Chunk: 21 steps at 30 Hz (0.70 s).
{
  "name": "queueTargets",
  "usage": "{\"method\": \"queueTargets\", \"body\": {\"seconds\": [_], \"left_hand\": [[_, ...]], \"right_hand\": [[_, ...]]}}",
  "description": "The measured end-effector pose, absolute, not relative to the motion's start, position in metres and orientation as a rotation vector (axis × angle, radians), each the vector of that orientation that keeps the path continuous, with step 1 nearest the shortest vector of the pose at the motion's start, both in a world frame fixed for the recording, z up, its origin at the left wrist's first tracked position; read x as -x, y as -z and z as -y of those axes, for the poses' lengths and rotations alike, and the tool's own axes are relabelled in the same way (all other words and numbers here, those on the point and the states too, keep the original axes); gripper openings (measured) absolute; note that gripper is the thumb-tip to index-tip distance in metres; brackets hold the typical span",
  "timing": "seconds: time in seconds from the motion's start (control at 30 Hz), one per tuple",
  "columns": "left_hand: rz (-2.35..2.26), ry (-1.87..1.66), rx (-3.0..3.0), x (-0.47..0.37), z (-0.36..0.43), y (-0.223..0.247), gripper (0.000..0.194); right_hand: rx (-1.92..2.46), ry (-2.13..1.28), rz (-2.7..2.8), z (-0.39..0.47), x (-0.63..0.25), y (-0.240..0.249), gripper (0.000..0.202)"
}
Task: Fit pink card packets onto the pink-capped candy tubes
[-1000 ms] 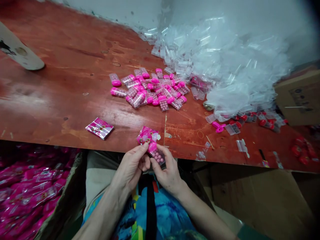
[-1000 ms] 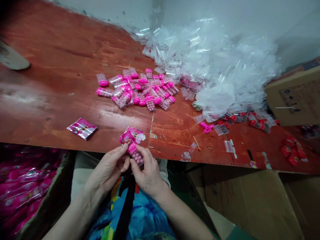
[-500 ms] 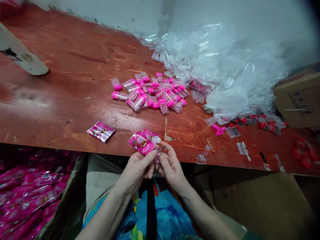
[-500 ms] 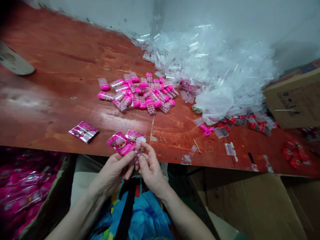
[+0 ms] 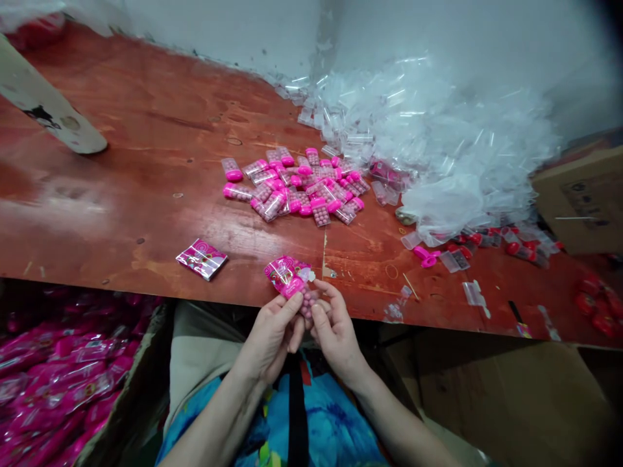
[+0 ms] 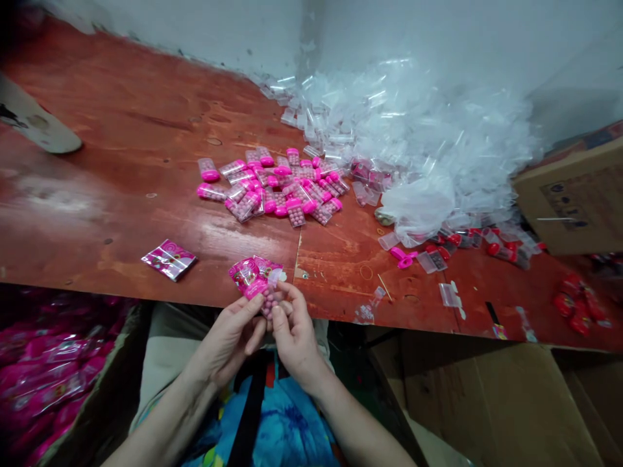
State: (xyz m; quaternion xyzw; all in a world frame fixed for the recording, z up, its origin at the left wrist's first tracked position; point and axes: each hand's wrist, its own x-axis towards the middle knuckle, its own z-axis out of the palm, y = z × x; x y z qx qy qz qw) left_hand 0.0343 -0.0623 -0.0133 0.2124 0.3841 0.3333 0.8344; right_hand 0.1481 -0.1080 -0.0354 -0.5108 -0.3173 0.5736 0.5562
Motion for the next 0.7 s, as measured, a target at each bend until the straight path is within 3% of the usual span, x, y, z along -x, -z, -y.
{"method": "queueTargets", "body": {"seconds": [0.17, 0.4, 0.7], "left_hand": [[-0.838, -0.722, -0.442, -0.029, 0.057, 0.011, 0.037], [-0.917, -0.740, -0.348, -0.034, 0.057, 0.017, 0.037], [-0.831, -0.569, -0.600, -0.030, 0.065, 0.023, 0.032]], "right_hand": [[1.185, -1.400, 0.779, 0.109, -0.146, 0.034, 0.034], [1.359, -1.104, 1.130, 0.112, -0.142, 0.040, 0.039], [1.173, -1.461, 0.643, 0.106, -0.147, 0.040, 0.042]]}}
